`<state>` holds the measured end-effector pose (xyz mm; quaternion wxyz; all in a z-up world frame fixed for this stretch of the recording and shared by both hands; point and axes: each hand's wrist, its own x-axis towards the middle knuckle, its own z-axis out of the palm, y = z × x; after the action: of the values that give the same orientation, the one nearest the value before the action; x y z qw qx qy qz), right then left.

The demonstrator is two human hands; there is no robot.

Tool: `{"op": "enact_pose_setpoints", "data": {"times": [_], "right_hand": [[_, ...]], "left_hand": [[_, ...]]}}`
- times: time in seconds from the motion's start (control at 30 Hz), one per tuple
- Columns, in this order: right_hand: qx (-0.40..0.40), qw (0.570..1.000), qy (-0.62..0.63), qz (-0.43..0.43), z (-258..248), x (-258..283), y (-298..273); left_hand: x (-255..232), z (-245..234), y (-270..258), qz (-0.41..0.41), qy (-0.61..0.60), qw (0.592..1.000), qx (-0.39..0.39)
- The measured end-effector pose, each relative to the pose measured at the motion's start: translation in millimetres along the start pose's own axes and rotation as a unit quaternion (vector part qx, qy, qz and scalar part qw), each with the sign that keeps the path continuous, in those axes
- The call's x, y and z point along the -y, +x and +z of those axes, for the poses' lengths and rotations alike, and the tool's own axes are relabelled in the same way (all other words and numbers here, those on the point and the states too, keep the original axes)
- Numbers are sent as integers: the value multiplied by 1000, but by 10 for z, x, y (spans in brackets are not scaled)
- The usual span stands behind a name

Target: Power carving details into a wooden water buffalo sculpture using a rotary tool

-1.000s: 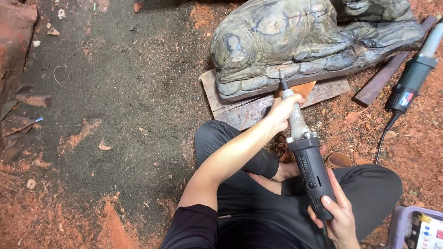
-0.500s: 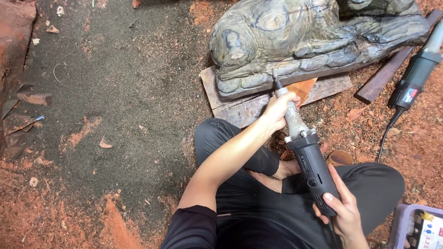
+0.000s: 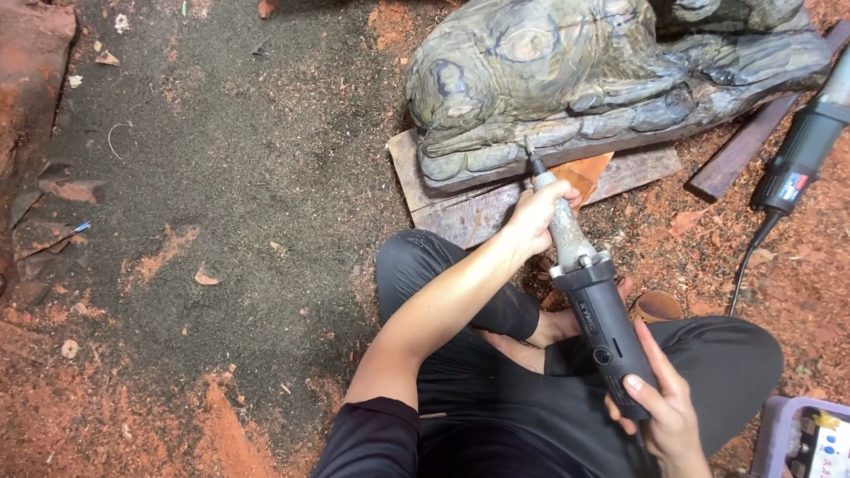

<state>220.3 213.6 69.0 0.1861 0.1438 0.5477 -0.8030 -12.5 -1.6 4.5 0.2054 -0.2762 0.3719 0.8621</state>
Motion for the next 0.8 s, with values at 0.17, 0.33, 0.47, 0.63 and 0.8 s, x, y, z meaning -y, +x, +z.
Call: {"op": "enact_pose_setpoints", "data": {"times": [0.17,0.33,0.47,0.63,0.8], "right_hand": [[-14,999,-38,14,95,213,-11],[-27,997,-67,35,75,263,29],[-41,995,-71,52,133,316,12],[-41,997,-43,47,246,303,-68],[-36,998,38,24,306,221,-136]], "left_hand": [[-16,-44,50,-14,-21,1000,4],[-12,-101,106,-10,-46,999,16],[-25,-73,79,-15,-30,999,0],[-32,32,42,-23,-13,999,-23],[-140,279,-42,-32,58,996,-63]]}}
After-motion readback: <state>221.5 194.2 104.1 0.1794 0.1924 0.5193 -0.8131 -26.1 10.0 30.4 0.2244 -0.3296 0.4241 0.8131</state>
